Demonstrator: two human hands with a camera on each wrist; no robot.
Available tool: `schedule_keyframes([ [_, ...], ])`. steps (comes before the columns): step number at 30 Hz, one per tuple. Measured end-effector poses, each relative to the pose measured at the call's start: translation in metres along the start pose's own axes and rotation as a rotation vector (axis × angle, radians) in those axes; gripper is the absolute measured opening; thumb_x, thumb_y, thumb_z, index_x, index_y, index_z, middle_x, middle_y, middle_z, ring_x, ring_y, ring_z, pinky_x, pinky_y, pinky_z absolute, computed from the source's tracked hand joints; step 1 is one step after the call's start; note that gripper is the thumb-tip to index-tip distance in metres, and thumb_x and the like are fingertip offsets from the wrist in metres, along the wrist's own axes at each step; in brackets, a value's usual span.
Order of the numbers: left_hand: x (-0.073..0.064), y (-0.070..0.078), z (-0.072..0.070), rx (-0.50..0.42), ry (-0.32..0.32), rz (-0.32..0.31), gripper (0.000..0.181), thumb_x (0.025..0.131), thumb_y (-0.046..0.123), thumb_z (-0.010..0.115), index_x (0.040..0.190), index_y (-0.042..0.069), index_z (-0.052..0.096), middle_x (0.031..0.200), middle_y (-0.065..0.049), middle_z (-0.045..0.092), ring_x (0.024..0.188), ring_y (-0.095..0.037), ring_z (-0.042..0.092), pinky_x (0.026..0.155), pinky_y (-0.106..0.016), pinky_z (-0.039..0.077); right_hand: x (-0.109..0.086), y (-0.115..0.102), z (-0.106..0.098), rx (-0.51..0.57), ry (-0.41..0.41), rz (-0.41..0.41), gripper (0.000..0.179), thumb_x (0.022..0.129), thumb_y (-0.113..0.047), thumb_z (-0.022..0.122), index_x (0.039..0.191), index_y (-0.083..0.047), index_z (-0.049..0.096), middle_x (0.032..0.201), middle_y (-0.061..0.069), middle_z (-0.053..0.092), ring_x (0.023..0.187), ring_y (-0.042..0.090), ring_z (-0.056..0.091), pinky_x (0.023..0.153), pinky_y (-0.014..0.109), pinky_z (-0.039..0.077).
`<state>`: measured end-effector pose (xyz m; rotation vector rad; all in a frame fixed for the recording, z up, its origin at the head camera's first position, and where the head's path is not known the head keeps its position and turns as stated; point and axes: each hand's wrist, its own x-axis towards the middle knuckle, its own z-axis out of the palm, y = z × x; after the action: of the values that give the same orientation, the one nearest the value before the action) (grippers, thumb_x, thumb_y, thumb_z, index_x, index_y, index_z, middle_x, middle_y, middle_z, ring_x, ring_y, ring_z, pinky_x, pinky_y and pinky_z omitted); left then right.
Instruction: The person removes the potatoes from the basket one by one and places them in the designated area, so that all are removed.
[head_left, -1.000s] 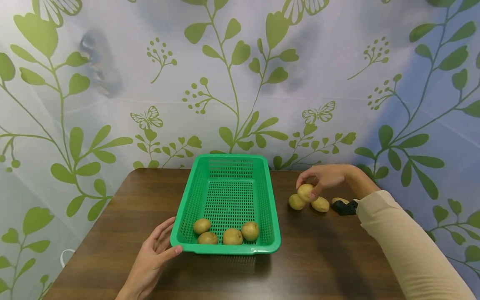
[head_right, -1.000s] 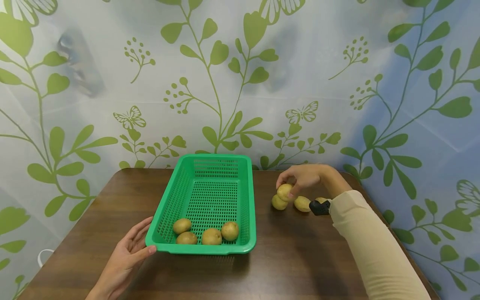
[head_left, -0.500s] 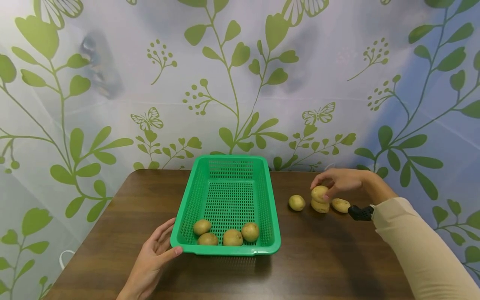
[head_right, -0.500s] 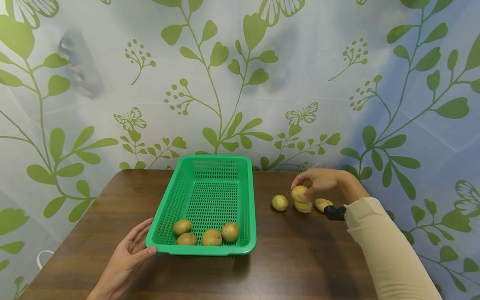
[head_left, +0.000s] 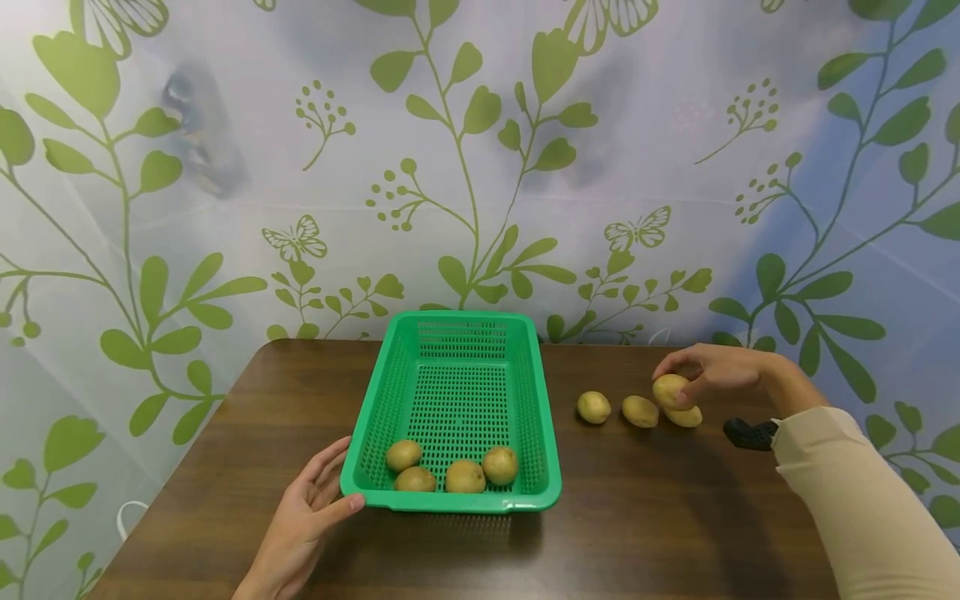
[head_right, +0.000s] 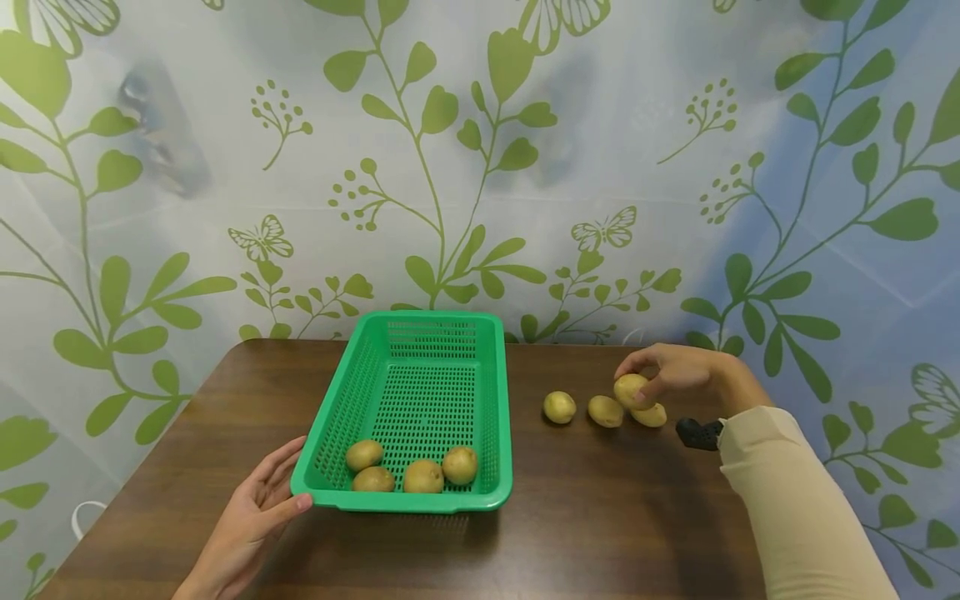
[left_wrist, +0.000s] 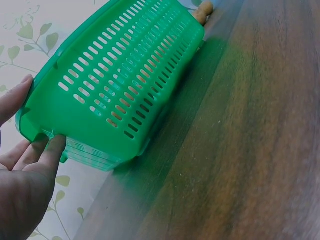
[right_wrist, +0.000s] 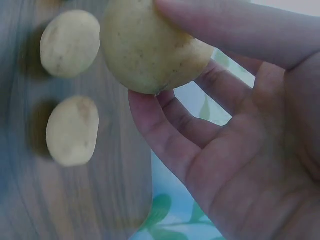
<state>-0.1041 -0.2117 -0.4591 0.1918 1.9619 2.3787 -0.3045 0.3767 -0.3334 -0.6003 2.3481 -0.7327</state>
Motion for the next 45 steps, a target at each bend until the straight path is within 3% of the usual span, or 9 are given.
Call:
schedule_keyframes([
  [6,-0.001,-0.001,-0.001,0.0,0.0,0.004,0.074,0.097,-0.007,0.066,0.159,0.004,0.029,0.158,-0.022,0.033,0.139,-0.021,0.05,0.103,-0.034,0.05,-0.009,0.015,0.001,0.014,0.056,0.041,0.044,0.096,-0.021,0.076,0.136,-0.009,0.062,0.136,0.013,0.056,0.128,0.036,0.049,0.096,0.049,0.047],
  [14,0.0,0.001,-0.001,0.002,0.005,-0.001,0.074,0.097,-0.006,0.067,0.159,0.006,0.03,0.158,-0.021,0.033,0.14,-0.021,0.049,0.103,-0.034,0.05,-0.018,0.041,0.005,0.085,0.159,0.077,0.055,0.1,-0.021,0.07,0.147,0.002,0.051,0.144,0.026,0.049,0.128,0.044,0.05,0.091,0.051,0.051],
  [19,0.002,0.002,0.001,0.003,0.006,-0.007,0.073,0.096,-0.005,0.068,0.159,0.007,0.031,0.159,-0.021,0.034,0.14,-0.02,0.049,0.103,-0.033,0.05,-0.023,0.061,0.011,0.035,0.246,0.089,0.053,0.102,-0.02,0.066,0.145,0.008,0.05,0.135,0.028,0.055,0.117,0.041,0.057,0.087,0.048,0.053],
  [23,0.002,0.001,0.002,0.004,0.009,-0.015,0.074,0.096,-0.006,0.068,0.159,0.006,0.031,0.159,-0.021,0.034,0.139,-0.018,0.05,0.103,-0.033,0.05,-0.028,0.079,0.018,0.019,0.283,0.116,0.053,0.103,-0.02,0.066,0.143,0.012,0.05,0.136,0.033,0.054,0.12,0.045,0.056,0.088,0.051,0.053],
  [28,0.003,0.001,0.002,0.008,0.013,-0.001,0.074,0.096,-0.006,0.068,0.159,0.006,0.031,0.158,-0.021,0.035,0.139,-0.019,0.05,0.103,-0.034,0.05,-0.031,0.099,0.025,0.092,0.308,0.123,0.052,0.102,-0.014,0.065,0.14,0.017,0.048,0.138,0.039,0.049,0.119,0.045,0.056,0.087,0.045,0.054],
  [35,0.004,-0.002,0.0,0.0,0.009,0.006,0.074,0.096,-0.007,0.068,0.159,0.005,0.031,0.158,-0.022,0.035,0.139,-0.02,0.05,0.103,-0.034,0.05,-0.028,0.119,0.038,0.4,0.295,0.117,0.053,0.1,0.002,0.059,0.141,0.025,0.035,0.115,0.017,0.061,0.097,0.02,0.06,0.082,0.033,0.054],
  [38,0.004,-0.002,0.0,0.002,0.01,0.007,0.074,0.096,-0.007,0.068,0.159,0.005,0.031,0.158,-0.022,0.035,0.139,-0.02,0.05,0.103,-0.034,0.05,-0.027,0.125,0.042,0.439,0.295,0.133,0.054,0.099,0.001,0.06,0.14,0.025,0.035,0.113,0.013,0.061,0.096,0.018,0.06,0.082,0.032,0.054],
  [45,0.003,-0.002,0.0,0.007,0.011,0.012,0.074,0.095,-0.007,0.068,0.159,0.004,0.031,0.158,-0.022,0.035,0.139,-0.021,0.05,0.103,-0.034,0.05,-0.021,0.136,0.047,0.408,0.287,0.164,0.057,0.101,-0.006,0.063,0.143,0.022,0.036,0.119,0.014,0.059,0.1,0.018,0.059,0.084,0.034,0.053],
])
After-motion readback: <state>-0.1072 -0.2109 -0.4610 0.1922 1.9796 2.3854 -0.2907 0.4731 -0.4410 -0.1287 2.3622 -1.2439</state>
